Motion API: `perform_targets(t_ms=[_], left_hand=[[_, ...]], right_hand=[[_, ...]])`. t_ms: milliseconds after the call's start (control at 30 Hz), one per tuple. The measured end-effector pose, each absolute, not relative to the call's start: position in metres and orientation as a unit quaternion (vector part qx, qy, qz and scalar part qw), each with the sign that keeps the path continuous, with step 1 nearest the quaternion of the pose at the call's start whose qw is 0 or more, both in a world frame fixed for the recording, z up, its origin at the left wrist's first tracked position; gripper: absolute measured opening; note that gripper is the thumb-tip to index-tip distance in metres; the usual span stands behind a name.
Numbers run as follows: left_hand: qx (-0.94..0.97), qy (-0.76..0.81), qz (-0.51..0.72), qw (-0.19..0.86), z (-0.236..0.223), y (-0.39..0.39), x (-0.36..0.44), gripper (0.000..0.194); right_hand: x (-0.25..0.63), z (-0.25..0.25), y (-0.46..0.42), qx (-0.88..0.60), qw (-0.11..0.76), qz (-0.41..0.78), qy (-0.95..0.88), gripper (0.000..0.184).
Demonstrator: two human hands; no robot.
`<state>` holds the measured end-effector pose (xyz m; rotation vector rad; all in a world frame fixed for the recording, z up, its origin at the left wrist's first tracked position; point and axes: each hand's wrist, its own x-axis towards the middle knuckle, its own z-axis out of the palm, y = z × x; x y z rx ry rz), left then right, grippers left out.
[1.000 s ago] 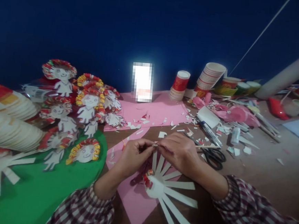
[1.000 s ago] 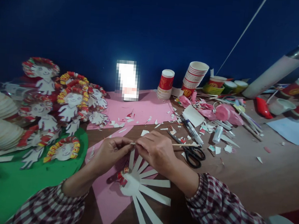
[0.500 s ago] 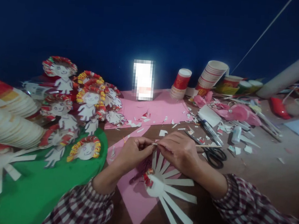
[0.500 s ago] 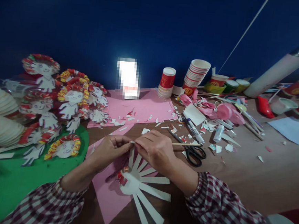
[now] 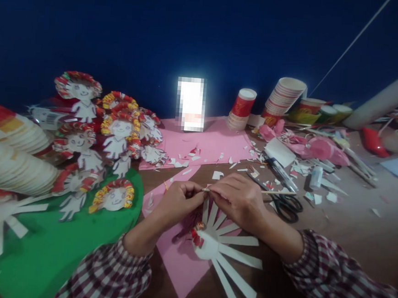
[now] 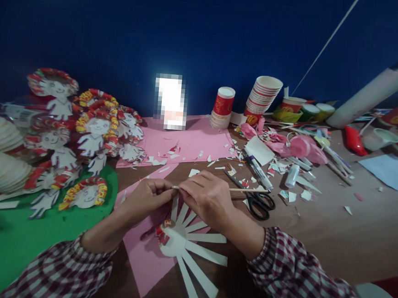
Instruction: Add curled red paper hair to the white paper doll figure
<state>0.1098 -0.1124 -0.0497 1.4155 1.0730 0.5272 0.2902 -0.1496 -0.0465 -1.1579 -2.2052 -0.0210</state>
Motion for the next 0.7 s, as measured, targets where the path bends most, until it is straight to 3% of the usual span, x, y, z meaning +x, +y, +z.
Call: perform_targets(t_ms=[433,700], left_hand=[[0.552,0.458,0.248,0.652,-0.0467,-0.1130,0.1124,0.012],[0.540,0.428,0.259,0.677,-0.0502,-0.1132,0.1106,0.032]], right_hand=[[0.2888,-0.0418,-0.1489,-0.424,0.312,-0.035,-0.850,0.015],[0.2888,-0.0422,-0.1501,-0.433,0.270,-0.055,-0.858,0.019]])
